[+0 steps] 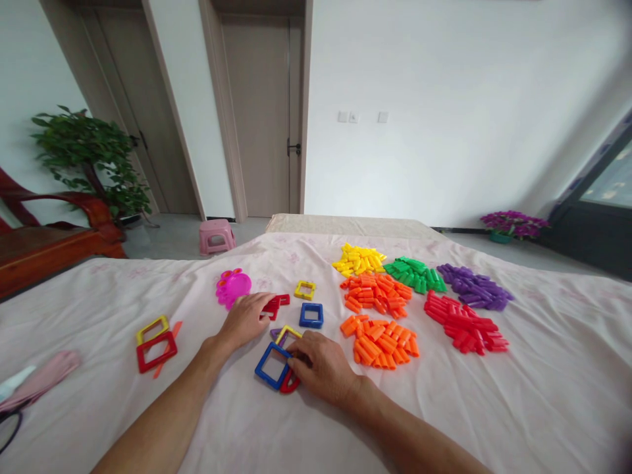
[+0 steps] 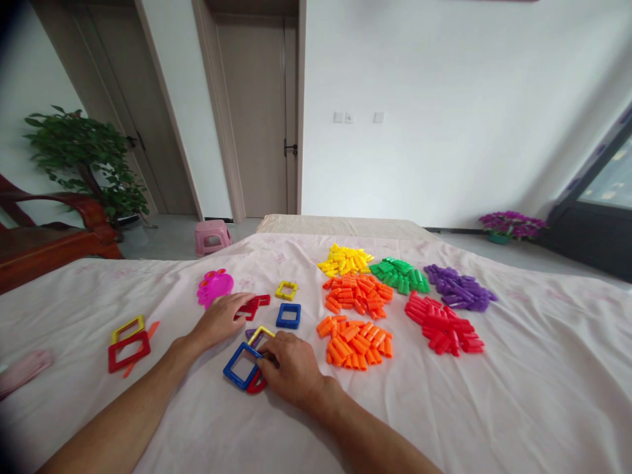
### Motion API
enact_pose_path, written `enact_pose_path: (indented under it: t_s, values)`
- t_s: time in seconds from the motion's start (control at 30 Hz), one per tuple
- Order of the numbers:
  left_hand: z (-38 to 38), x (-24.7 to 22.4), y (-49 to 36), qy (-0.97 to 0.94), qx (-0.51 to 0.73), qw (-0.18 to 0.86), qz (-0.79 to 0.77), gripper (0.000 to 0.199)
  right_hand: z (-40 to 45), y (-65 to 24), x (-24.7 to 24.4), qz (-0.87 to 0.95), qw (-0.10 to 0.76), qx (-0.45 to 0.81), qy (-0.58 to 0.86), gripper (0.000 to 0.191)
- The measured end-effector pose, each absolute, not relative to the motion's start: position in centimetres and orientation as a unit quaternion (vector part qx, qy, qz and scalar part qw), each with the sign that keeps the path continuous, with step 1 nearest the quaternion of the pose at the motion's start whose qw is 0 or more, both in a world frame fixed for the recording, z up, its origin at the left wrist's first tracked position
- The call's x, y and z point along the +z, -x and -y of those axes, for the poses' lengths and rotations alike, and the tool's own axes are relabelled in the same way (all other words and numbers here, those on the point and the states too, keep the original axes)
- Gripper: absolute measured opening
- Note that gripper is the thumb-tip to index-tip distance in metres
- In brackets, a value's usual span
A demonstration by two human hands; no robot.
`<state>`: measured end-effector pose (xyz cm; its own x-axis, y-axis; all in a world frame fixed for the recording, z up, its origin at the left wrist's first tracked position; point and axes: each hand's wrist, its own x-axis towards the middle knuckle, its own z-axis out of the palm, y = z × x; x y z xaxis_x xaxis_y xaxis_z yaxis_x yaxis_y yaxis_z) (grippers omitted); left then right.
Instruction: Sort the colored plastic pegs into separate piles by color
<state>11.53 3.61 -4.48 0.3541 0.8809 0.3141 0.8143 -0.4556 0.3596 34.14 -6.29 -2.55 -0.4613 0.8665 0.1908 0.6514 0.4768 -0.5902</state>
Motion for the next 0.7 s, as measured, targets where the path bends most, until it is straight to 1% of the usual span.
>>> enact_pose_path:
  t_s: [0.1, 0.17, 0.33, 0.5, 0.6, 0.7]
  values:
    - [-4.1, -4.3, -10.7, -0.831, 0.219, 0.121, -0.497, 0.064, 6.2, -34.3, -2.8, 0.825, 0.249, 0.225, 0.454, 0.014]
    - [-4.2, -4.1, -10.2, -0.838, 0.207, 0.134, -0.487, 0.063, 6.2, -34.3, -2.9, 0.825, 0.252, 0.224, 0.454, 0.014]
    - [-3.9, -3.4, -10.2, -0.848, 0.198, 0.111, -0.478, 0.050, 6.2, -34.3, -2.8, 0.824, 0.251, 0.229, 0.453, 0.015]
    - [-3.7, -3.4, -11.0, -0.831, 0.231, 0.123, -0.490, 0.029, 6.1, -34.4, -3.0, 0.821, 0.253, 0.233, 0.455, 0.015]
    - [-3.7, -3.6, -11.1, -0.824, 0.243, 0.124, -0.496, 0.027, 6.0, -34.4, -3.0, 0.823, 0.256, 0.231, 0.451, 0.014]
    - [-3.7, -3.9, -11.0, -0.829, 0.237, 0.098, -0.497, 0.029, 6.0, -34.4, -3.0, 0.823, 0.255, 0.231, 0.452, 0.015]
